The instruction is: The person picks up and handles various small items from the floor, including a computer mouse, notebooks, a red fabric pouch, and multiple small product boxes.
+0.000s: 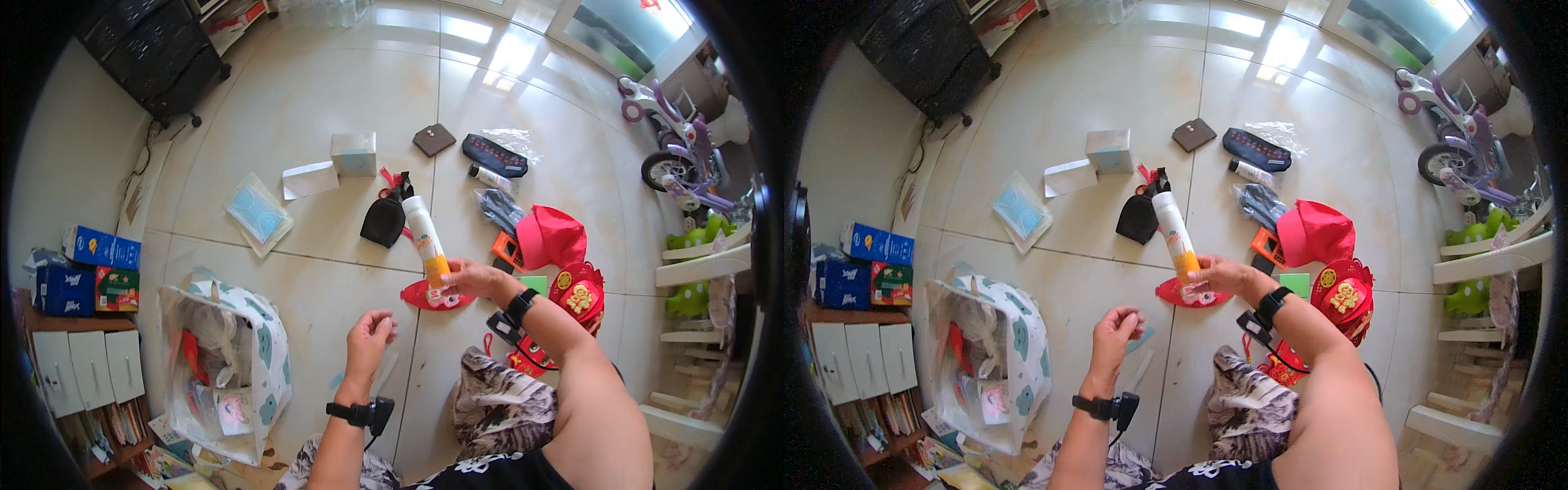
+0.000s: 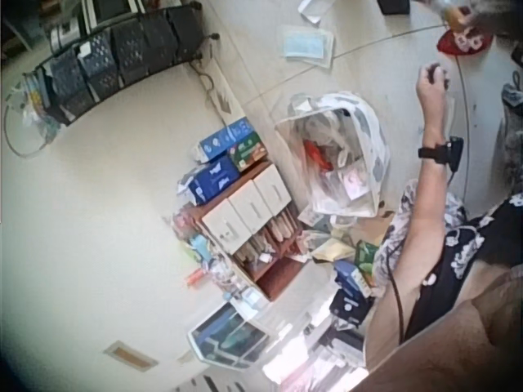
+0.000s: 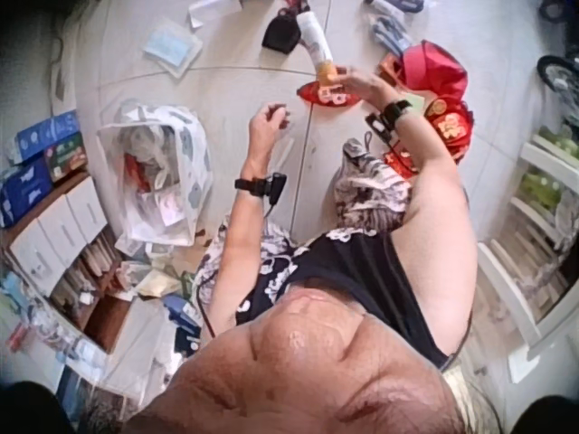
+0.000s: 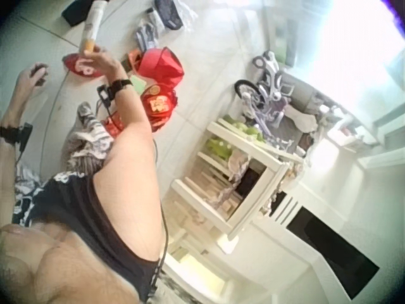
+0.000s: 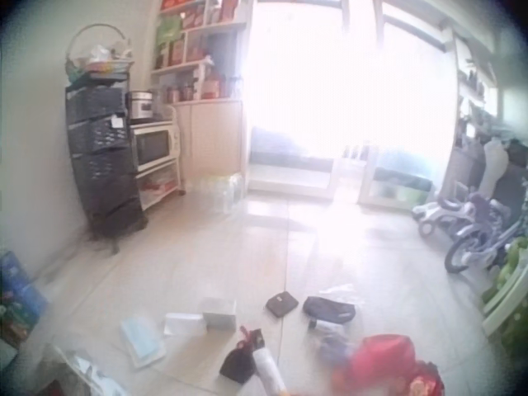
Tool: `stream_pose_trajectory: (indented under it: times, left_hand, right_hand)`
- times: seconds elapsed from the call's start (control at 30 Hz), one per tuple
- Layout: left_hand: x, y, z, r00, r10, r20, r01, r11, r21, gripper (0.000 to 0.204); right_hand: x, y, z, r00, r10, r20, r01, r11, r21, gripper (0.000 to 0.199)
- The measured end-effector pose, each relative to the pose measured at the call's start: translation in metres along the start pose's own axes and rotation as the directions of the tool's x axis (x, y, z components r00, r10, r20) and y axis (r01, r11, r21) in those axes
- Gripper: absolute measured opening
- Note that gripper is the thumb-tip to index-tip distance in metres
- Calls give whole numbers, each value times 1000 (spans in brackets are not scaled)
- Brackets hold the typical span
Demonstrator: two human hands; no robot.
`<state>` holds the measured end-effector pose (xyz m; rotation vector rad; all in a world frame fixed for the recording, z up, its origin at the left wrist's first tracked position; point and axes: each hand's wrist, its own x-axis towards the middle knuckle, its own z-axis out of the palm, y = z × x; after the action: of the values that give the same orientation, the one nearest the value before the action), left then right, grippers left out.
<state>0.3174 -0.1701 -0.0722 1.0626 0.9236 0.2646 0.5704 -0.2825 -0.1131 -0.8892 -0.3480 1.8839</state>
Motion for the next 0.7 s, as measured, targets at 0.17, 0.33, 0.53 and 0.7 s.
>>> stream_pose_trajectory:
  times: [0.17,0.33,0.53,0.7]
  left_hand:
    - [-7,34,12,971,197,-135,-215,967,-134,31]
    - [-34,65,4,979,183,84,-127,884,-450,50]
    - [-49,69,-1,985,165,54,-112,840,-531,56]
    - [-45,62,0,982,185,34,-133,813,-567,56]
  right_hand:
    - [10,-9,87,993,11,115,23,958,-286,59]
    - [15,-4,127,908,90,408,-51,993,-105,64]
    - [14,-1,149,910,71,408,-50,997,-63,58]
    - [6,0,155,915,82,395,-62,996,-65,55]
